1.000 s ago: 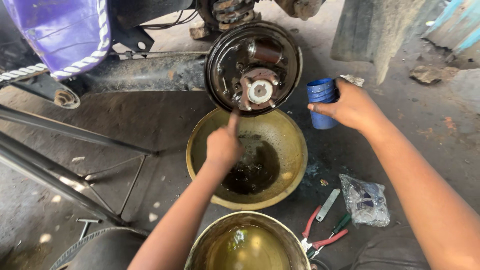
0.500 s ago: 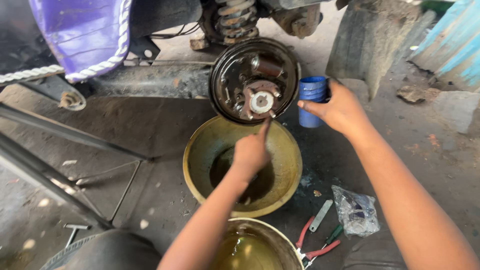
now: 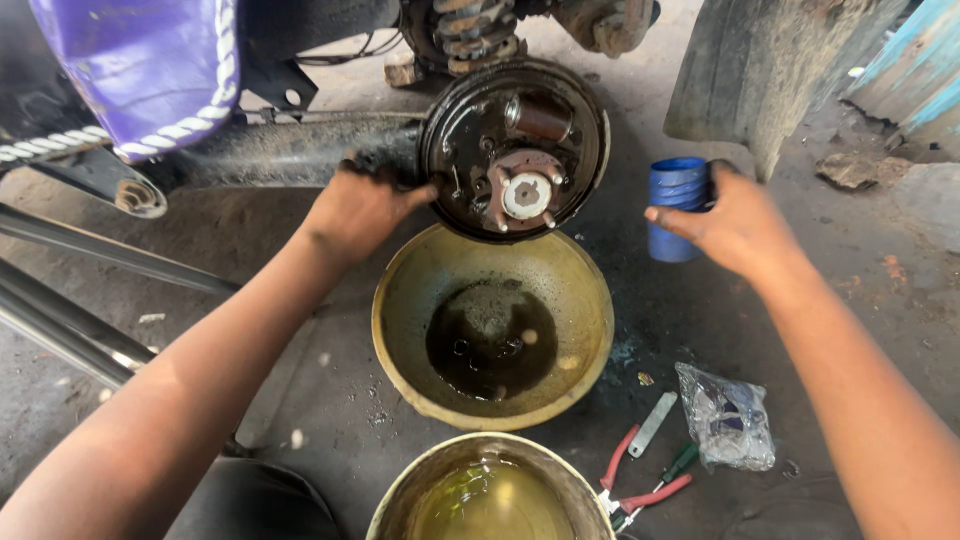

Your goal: The person cleans a motorcycle wheel hub assembly by pouring liquid from a blue container into the hub and wiping the components with their hands. The person repeatedly scoops liquid from a yellow basin to rinse the hub and uses their fingers to scrub the internal parts.

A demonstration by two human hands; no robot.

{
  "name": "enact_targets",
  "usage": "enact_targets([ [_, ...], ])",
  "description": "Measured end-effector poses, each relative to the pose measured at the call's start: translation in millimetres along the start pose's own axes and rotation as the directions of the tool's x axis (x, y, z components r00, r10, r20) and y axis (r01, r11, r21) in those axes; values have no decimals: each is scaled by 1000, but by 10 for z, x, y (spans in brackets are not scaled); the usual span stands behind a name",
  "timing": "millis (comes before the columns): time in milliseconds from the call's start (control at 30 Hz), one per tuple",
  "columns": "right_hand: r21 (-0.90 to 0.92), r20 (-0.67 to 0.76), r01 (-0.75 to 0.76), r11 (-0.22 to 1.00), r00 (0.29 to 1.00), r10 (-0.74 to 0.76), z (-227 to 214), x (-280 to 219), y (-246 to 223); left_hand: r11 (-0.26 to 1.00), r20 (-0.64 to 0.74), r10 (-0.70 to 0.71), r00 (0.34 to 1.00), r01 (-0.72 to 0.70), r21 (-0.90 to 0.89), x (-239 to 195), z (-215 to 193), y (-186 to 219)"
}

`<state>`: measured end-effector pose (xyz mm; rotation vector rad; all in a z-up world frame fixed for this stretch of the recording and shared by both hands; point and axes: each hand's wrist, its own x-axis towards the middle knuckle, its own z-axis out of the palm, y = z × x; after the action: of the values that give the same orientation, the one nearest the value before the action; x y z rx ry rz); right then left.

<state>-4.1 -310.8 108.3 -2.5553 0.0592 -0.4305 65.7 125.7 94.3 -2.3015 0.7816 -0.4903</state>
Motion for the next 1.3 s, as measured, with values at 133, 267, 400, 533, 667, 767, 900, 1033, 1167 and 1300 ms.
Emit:
enact_targets([
  [133, -33, -19, 3, 999, 1000, -3, -8, 32, 44, 953, 287, -48, 957, 130, -273, -57, -82, 454],
  [267, 68, 24, -21, 997, 1000, 19, -10, 2, -82, 779, 318, -102, 942, 275, -564, -21, -170, 973],
  [400, 283, 101, -86, 955, 993, 60, 18, -57, -201, 591, 364, -114, 924, 358, -723, 162, -253, 1423],
  [533, 284, 101, -71, 956, 994, 44, 19, -34, -304, 365, 222, -205, 953, 285, -887, 439, -327, 1772],
  [667, 399, 96, -29, 917, 995, -10, 66, -26, -317, 539, 244, -111, 963, 264, -800, 451, -282, 1549],
  [767, 398, 92, -46, 916, 996, 10, 110, -10, -274, 758, 283, -38, 958, 212, -617, 157, -197, 1225],
  [900, 326, 81, -53, 944, 996, 28, 138, 33, -228, 891, 244, -94, 965, 191, -411, -135, -71, 872],
  [1033, 330, 69, -22, 944, 998, -1, 168, 55, -233, 952, 96, -200, 975, 217, -216, -166, 31, 656],
  [1167, 256, 65, -33, 966, 998, 16, 171, 45, -235, 852, 298, -204, 932, 319, -414, -141, -69, 809],
  [1300, 295, 61, 0, 956, 998, -19, 220, 47, -210, 679, 371, -139, 918, 361, -639, -66, -259, 1144],
])
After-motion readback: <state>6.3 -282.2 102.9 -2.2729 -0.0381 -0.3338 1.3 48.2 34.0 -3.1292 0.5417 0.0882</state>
